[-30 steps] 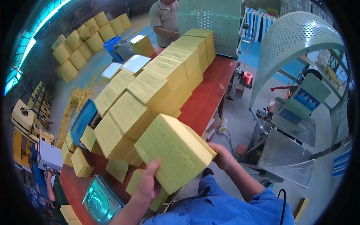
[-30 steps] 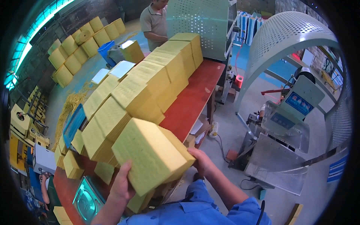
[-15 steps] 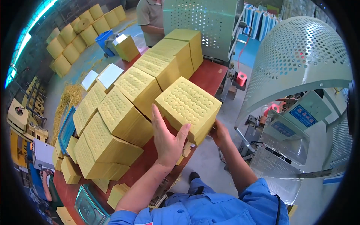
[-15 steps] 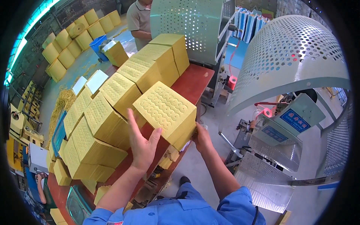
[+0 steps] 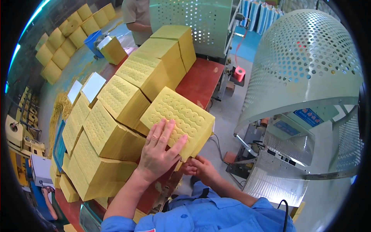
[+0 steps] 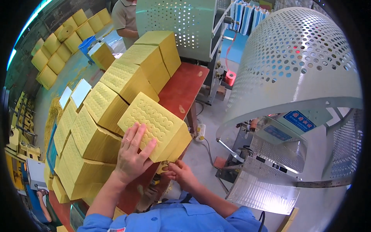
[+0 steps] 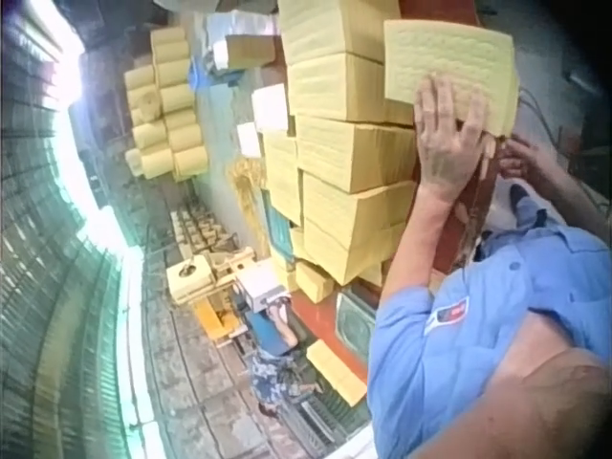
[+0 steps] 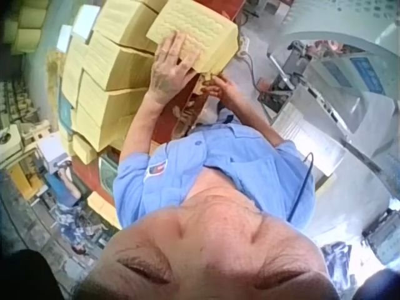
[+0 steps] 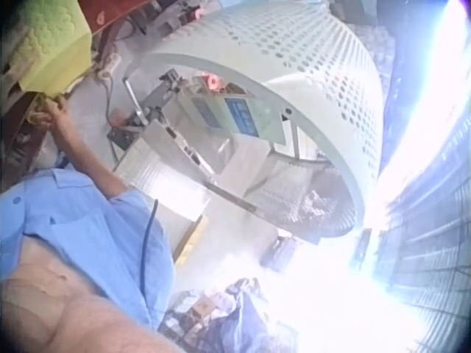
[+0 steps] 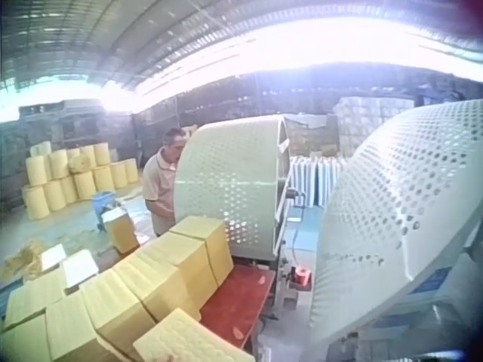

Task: Weighing and stacking yellow embossed paper sheets in a factory setting.

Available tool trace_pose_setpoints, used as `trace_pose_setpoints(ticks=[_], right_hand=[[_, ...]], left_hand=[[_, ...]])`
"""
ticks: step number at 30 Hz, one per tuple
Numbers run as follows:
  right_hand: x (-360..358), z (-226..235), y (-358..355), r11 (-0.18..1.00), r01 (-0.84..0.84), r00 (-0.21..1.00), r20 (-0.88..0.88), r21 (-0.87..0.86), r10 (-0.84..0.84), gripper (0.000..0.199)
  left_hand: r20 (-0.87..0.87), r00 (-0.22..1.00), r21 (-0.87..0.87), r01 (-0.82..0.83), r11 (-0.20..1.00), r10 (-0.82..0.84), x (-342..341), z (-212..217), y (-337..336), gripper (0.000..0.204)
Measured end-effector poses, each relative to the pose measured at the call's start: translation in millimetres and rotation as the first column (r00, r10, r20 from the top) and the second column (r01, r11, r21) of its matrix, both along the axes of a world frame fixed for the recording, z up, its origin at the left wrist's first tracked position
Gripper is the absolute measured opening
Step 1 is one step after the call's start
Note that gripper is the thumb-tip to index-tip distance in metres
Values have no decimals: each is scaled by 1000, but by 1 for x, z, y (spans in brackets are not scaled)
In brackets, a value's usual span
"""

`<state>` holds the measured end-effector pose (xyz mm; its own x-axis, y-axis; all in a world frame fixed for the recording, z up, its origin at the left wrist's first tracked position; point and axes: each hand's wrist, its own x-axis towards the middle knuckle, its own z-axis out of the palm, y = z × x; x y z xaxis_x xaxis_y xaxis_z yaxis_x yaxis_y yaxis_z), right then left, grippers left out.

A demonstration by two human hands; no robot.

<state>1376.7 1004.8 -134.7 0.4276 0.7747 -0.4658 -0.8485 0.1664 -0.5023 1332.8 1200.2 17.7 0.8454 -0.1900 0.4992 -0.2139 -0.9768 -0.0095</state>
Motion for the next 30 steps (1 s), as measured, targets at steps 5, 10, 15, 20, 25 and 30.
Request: trace_pose_setpoints(ticks=[5, 10, 15, 20, 25, 30], right_hand=[[23, -4, 17, 993, 120, 992, 25, -1, -120, 36], [96, -14, 25, 961, 269, 954, 118, 57, -274, 35], [148, 5, 43, 871, 491, 844, 240, 14, -480, 43], [149, 0, 69, 831, 556, 454, 826, 30, -334, 55], [200, -14, 112, 729, 675, 251, 965, -114, -81, 38], [243, -26, 122, 692, 715, 271, 952, -100, -144, 33]], left_hand=[[97, 995, 18, 9, 1000, -11, 24, -21, -4, 41], [178, 982, -19, 64, 998, -60, 107, -28, 0, 55], [209, 975, -51, 89, 995, -76, 196, -33, 8, 81], [273, 959, -48, 89, 995, -73, 246, -35, 18, 85], [280, 957, -94, 105, 990, -75, 284, -33, 18, 84], [299, 952, -31, 85, 996, -72, 303, -38, 22, 82]])
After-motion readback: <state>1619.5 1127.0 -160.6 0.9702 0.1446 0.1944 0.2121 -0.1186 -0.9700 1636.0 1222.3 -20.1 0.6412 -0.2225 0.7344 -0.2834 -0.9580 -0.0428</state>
